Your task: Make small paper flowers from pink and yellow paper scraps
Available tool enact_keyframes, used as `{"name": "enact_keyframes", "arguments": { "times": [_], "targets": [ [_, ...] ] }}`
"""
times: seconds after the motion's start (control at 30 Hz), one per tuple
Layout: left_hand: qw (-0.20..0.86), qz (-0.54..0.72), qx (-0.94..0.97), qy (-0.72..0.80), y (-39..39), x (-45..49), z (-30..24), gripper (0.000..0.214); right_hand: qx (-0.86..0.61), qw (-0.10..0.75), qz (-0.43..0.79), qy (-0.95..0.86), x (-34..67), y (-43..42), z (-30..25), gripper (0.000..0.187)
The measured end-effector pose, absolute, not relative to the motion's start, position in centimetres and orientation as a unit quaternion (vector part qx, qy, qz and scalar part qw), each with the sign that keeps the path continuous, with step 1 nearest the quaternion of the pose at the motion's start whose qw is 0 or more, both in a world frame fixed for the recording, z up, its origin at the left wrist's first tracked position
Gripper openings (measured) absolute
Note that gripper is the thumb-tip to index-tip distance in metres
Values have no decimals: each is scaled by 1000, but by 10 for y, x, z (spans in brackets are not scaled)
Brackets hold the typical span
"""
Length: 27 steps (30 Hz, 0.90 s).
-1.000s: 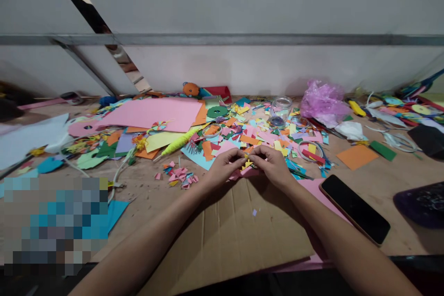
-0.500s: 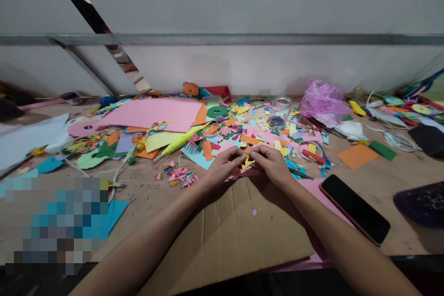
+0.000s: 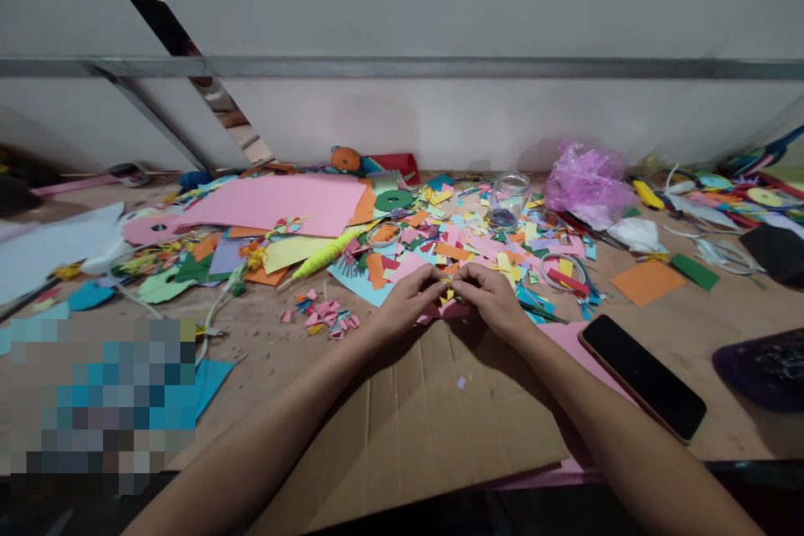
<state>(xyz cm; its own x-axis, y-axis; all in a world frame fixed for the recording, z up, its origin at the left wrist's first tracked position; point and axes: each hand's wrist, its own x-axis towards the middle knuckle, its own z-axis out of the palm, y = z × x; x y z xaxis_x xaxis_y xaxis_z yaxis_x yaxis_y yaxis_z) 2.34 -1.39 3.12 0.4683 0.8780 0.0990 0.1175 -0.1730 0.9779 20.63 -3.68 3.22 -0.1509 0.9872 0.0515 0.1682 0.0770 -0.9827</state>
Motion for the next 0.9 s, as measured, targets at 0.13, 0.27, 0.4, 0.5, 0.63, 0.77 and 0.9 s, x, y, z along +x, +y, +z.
{"name": "enact_keyframes", "arguments": {
  "times": [0.13,0.27,0.4,0.5,0.63,0.77,0.9],
  "targets": [
    [566,373,639,363,-15,26,28,28,-485,430,491,-583,203,-38,34,23],
    [636,362,576,364,-16,28,28,29,-481,451,528,-536,201,-38,33,24],
    [522,407,654,367,-15,25,31,21,-467,467,593,-461,204,-35,31,23],
    [395,418,743,343,-15,21,28,23,-447,475,632,-420,205,-33,30,23],
    [311,415,787,334,-13,20,23,14,-430,469,659,-402,204,-33,29,24],
    [370,454,724,364,-11,23,21,10,-449,462,619,-448,203,-36,31,27],
    [455,464,657,382,-9,26,22,11,-473,489,553,-482,203,-38,36,28]
  ]
}}
